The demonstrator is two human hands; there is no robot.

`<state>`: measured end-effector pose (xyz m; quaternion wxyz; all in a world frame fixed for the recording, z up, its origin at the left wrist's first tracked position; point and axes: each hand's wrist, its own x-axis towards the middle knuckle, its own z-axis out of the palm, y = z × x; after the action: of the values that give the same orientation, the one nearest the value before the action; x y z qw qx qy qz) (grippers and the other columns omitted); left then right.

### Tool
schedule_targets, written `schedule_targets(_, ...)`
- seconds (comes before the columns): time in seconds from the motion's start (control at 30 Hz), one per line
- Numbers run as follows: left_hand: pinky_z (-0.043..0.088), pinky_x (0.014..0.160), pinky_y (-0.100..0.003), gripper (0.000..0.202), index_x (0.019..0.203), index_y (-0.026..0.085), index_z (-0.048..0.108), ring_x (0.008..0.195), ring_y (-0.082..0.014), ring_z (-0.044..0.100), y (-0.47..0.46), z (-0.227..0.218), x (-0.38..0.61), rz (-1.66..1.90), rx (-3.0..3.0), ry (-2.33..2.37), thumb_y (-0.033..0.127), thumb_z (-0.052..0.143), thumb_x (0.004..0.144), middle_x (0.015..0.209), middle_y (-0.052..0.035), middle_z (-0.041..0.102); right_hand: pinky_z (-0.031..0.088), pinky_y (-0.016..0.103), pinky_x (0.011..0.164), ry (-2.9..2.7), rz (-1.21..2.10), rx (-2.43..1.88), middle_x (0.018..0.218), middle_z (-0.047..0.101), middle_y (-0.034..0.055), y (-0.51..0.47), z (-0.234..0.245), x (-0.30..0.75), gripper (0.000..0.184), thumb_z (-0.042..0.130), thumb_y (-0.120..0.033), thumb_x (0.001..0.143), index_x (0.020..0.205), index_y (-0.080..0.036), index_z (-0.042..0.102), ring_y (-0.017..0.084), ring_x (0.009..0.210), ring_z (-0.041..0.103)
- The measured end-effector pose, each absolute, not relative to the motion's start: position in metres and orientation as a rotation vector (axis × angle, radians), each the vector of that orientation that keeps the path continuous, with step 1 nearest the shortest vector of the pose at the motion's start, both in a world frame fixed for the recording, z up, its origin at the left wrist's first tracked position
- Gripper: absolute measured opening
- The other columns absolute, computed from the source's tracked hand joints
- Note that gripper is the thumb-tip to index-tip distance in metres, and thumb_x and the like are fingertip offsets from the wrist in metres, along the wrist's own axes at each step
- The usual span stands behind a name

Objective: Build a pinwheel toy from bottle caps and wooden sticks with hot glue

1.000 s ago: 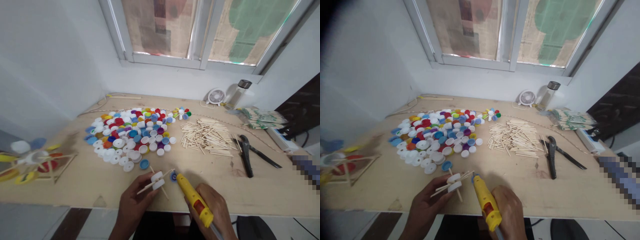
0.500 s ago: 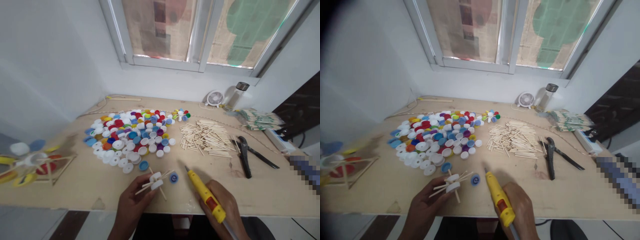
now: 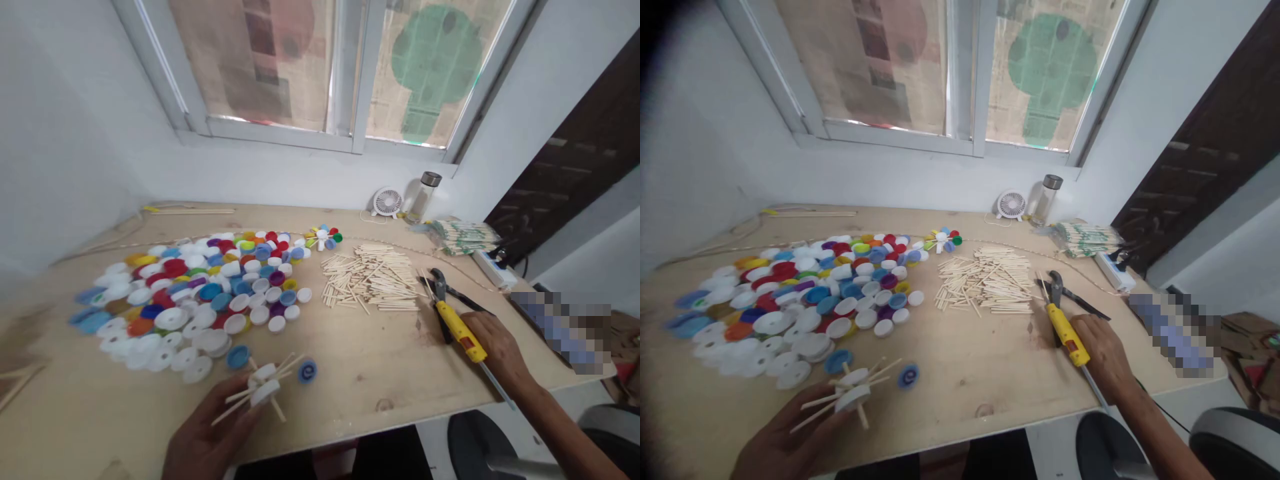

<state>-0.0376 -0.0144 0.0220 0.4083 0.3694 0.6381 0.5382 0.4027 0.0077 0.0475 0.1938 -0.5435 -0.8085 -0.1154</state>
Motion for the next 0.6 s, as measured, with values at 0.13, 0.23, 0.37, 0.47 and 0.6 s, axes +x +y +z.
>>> schedule_targets(0.13,0.059,0.071,-0.023,0.053,0.082,0.025,0.068,0.083,-0.0248,0.074,-0.014,0.027,-0.033,1.389,0.844,1.609,0.059,0.083,0.044,0.089,-0.0016,0.078,0.046,0.037,0.079,-2.427,-0.275,-1.495,0.101,0.066,0.0107,0.02,0.051,0.423,0.021,0.04,-0.027,0.097,0.102,-0.019,0.059,0.024,0.09,0.061)
schedule_targets(0.23,0.058,0.071,-0.023,0.052,0.081,0.025,0.068,0.082,-0.0241,0.074,-0.013,0.029,-0.034,1.368,0.825,1.568,0.056,0.084,0.043,0.088,-0.0016,0.078,0.047,0.037,0.077,-2.531,-0.231,-1.471,0.098,0.066,0.01,0.028,0.057,0.431,0.02,0.041,-0.025,0.096,0.1,-0.019,0.06,0.022,0.085,0.061)
schedule_targets(0.37,0.058,0.073,-0.023,0.054,0.083,0.024,0.067,0.082,-0.0238,0.073,-0.014,0.031,-0.037,1.349,0.833,1.563,0.056,0.084,0.043,0.088,-0.0027,0.078,0.048,0.04,0.081,-2.62,-0.2,-1.431,0.106,0.065,0.0127,0.033,0.064,0.438,0.023,0.04,-0.02,0.094,0.106,-0.019,0.06,0.024,0.093,0.061)
schedule_targets(0.47,0.057,0.076,-0.025,0.054,0.085,0.023,0.067,0.083,-0.024,0.073,-0.016,0.032,-0.036,1.37,0.839,1.54,0.056,0.084,0.046,0.088,-0.0034,0.078,0.047,0.044,0.084,-2.625,-0.19,-1.456,0.112,0.063,0.0147,0.032,0.059,0.443,0.028,0.043,-0.022,0.089,0.112,-0.02,0.059,0.029,0.101,0.059)
schedule_targets(0.6,0.057,0.079,-0.028,0.048,0.085,0.022,0.068,0.085,-0.0244,0.073,-0.016,0.031,-0.035,1.413,0.822,1.482,0.053,0.083,0.051,0.091,-0.0042,0.077,0.045,0.045,0.082,-2.439,-0.22,-1.513,0.104,0.065,0.0177,0.028,0.043,0.448,0.027,0.047,-0.036,0.087,0.1,-0.022,0.065,0.03,0.096,0.061)
